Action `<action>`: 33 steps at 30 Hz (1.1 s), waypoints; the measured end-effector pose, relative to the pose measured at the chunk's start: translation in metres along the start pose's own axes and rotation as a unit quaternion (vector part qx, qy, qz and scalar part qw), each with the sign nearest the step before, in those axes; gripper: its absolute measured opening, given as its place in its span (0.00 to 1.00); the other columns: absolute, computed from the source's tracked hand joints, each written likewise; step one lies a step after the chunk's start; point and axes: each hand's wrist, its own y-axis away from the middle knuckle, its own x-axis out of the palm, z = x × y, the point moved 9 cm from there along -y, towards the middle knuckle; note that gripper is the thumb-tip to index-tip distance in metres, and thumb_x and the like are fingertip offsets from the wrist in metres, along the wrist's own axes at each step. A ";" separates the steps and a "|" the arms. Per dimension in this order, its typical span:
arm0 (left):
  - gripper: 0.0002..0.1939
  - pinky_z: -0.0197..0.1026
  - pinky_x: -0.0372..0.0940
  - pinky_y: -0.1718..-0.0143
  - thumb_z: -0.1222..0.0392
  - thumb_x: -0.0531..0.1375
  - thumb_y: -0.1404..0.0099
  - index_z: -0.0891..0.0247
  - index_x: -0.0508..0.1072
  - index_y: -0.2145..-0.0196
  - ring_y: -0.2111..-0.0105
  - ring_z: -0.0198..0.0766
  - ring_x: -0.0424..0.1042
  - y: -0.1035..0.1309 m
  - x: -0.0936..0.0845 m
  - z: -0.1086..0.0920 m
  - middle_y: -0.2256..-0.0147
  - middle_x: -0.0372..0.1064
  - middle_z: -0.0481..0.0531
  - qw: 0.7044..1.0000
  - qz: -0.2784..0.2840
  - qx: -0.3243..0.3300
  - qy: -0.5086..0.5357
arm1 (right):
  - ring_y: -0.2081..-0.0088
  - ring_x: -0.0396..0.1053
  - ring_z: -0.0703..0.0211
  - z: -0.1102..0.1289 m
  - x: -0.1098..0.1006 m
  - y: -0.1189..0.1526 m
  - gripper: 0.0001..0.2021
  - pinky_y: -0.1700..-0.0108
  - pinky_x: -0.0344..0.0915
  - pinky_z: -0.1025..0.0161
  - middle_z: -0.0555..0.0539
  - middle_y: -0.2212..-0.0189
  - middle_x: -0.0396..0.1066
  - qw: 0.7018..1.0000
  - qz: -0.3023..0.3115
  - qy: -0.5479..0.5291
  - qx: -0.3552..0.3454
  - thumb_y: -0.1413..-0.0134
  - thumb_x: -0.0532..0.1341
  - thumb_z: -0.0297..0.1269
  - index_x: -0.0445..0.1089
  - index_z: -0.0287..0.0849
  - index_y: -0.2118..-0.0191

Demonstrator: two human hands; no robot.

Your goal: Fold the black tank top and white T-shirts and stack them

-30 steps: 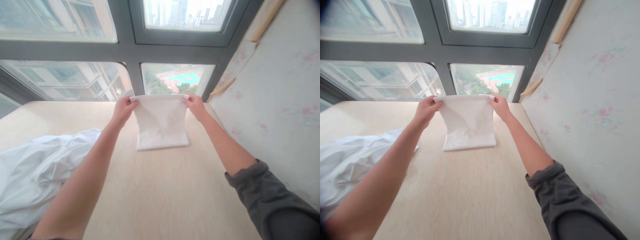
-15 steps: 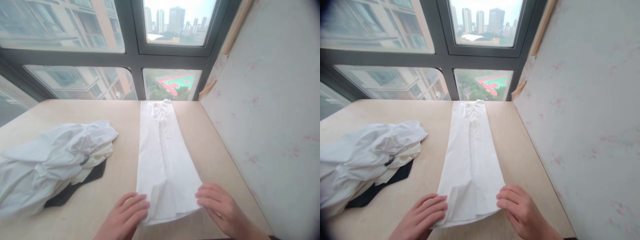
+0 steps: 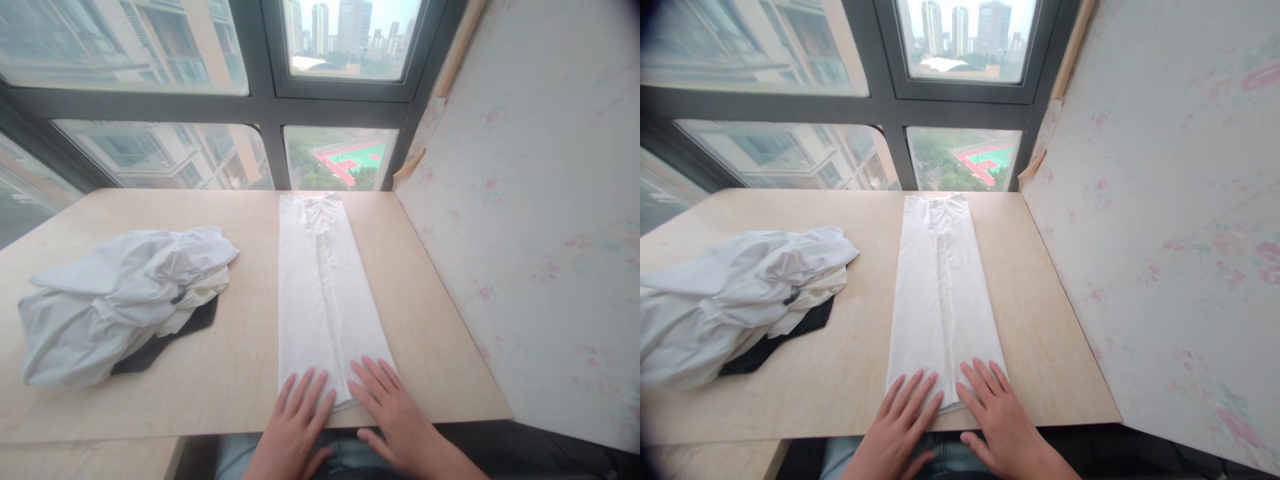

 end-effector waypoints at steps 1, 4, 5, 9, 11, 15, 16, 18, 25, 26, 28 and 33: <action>0.34 0.56 0.58 0.37 0.49 0.62 0.37 0.56 0.63 0.35 0.37 0.53 0.61 0.003 0.003 -0.002 0.34 0.58 0.57 1.000 -0.006 0.003 -0.015 | 0.30 0.46 0.39 0.003 0.007 0.002 0.36 0.33 0.55 0.41 0.40 0.29 0.47 1.000 0.011 0.012 -0.008 0.44 0.62 0.43 0.56 0.45 0.31; 0.26 0.50 0.55 0.35 0.62 0.58 0.33 0.52 0.67 0.39 0.38 0.46 0.64 0.014 0.007 -0.006 0.36 0.62 0.50 0.998 -0.039 0.018 -0.054 | 0.31 0.50 0.39 0.010 0.013 0.008 0.35 0.35 0.58 0.43 0.41 0.30 0.49 0.998 0.010 0.060 -0.035 0.47 0.62 0.38 0.58 0.44 0.32; 0.24 0.49 0.54 0.35 0.65 0.56 0.33 0.52 0.69 0.40 0.38 0.44 0.64 0.019 0.007 -0.005 0.36 0.63 0.49 0.997 -0.052 0.017 -0.056 | 0.31 0.52 0.40 0.011 0.012 0.011 0.34 0.35 0.59 0.45 0.41 0.31 0.51 0.996 -0.001 0.077 -0.042 0.47 0.61 0.35 0.60 0.44 0.33; 0.21 0.47 0.50 0.32 0.66 0.51 0.29 0.52 0.73 0.44 0.38 0.41 0.64 0.038 0.003 0.005 0.40 0.69 0.48 0.991 -0.126 -0.026 -0.021 | 0.35 0.61 0.45 0.013 -0.002 0.020 0.27 0.40 0.65 0.49 0.42 0.36 0.63 0.987 -0.082 0.120 -0.064 0.47 0.57 0.26 0.70 0.41 0.41; 0.24 0.49 0.50 0.32 0.68 0.48 0.29 0.53 0.73 0.43 0.37 0.41 0.63 0.047 0.006 0.006 0.40 0.69 0.48 0.990 -0.138 -0.025 -0.009 | 0.38 0.64 0.46 0.014 -0.006 0.025 0.25 0.42 0.67 0.51 0.43 0.39 0.67 0.984 -0.112 0.116 -0.077 0.48 0.55 0.23 0.72 0.41 0.44; 0.25 0.48 0.54 0.33 0.69 0.46 0.29 0.55 0.73 0.43 0.38 0.42 0.64 0.059 0.014 -0.005 0.41 0.70 0.50 0.992 -0.120 0.033 -0.006 | 0.42 0.69 0.51 0.015 -0.011 0.036 0.23 0.47 0.71 0.56 0.44 0.45 0.73 0.983 -0.138 0.091 -0.085 0.48 0.53 0.20 0.75 0.41 0.50; 0.24 0.48 0.55 0.34 0.69 0.46 0.29 0.55 0.74 0.44 0.39 0.42 0.66 0.061 0.013 -0.006 0.42 0.71 0.51 0.991 -0.125 0.038 0.002 | 0.43 0.70 0.52 0.015 -0.013 0.038 0.22 0.47 0.71 0.57 0.44 0.46 0.74 0.982 -0.145 0.086 -0.083 0.48 0.53 0.20 0.75 0.41 0.51; 0.23 0.46 0.57 0.35 0.69 0.45 0.28 0.56 0.75 0.47 0.41 0.40 0.69 0.065 0.006 -0.002 0.46 0.74 0.51 0.987 -0.157 0.012 0.033 | 0.44 0.71 0.52 0.012 -0.018 0.044 0.21 0.47 0.71 0.58 0.43 0.48 0.75 0.981 -0.164 0.074 -0.072 0.48 0.53 0.19 0.76 0.41 0.53; 0.20 0.44 0.66 0.43 0.68 0.47 0.27 0.60 0.75 0.49 0.44 0.40 0.72 0.071 -0.007 0.016 0.51 0.77 0.56 0.977 -0.189 -0.026 0.094 | 0.45 0.71 0.52 -0.004 -0.021 0.056 0.21 0.47 0.71 0.54 0.41 0.49 0.75 0.976 -0.214 0.006 -0.052 0.48 0.52 0.17 0.74 0.39 0.53; 0.18 0.44 0.67 0.44 0.67 0.48 0.27 0.60 0.75 0.49 0.45 0.40 0.73 0.071 -0.008 0.019 0.52 0.77 0.56 0.976 -0.191 -0.025 0.101 | 0.45 0.71 0.52 -0.008 -0.022 0.056 0.21 0.46 0.71 0.54 0.40 0.49 0.75 0.974 -0.223 -0.004 -0.042 0.47 0.52 0.17 0.74 0.39 0.53; 0.14 0.44 0.68 0.46 0.63 0.52 0.27 0.61 0.75 0.50 0.48 0.40 0.75 0.071 -0.010 0.027 0.54 0.78 0.56 0.969 -0.208 -0.038 0.129 | 0.44 0.70 0.52 -0.016 -0.023 0.056 0.20 0.46 0.71 0.54 0.40 0.48 0.74 0.970 -0.239 -0.028 -0.019 0.46 0.52 0.17 0.73 0.40 0.53; 0.11 0.43 0.69 0.48 0.61 0.55 0.29 0.60 0.74 0.52 0.55 0.39 0.78 0.063 -0.015 0.030 0.59 0.79 0.54 0.964 -0.183 -0.040 0.187 | 0.51 0.74 0.55 -0.023 -0.034 0.051 0.19 0.48 0.72 0.56 0.46 0.57 0.78 0.968 -0.224 -0.110 0.002 0.44 0.55 0.18 0.72 0.44 0.52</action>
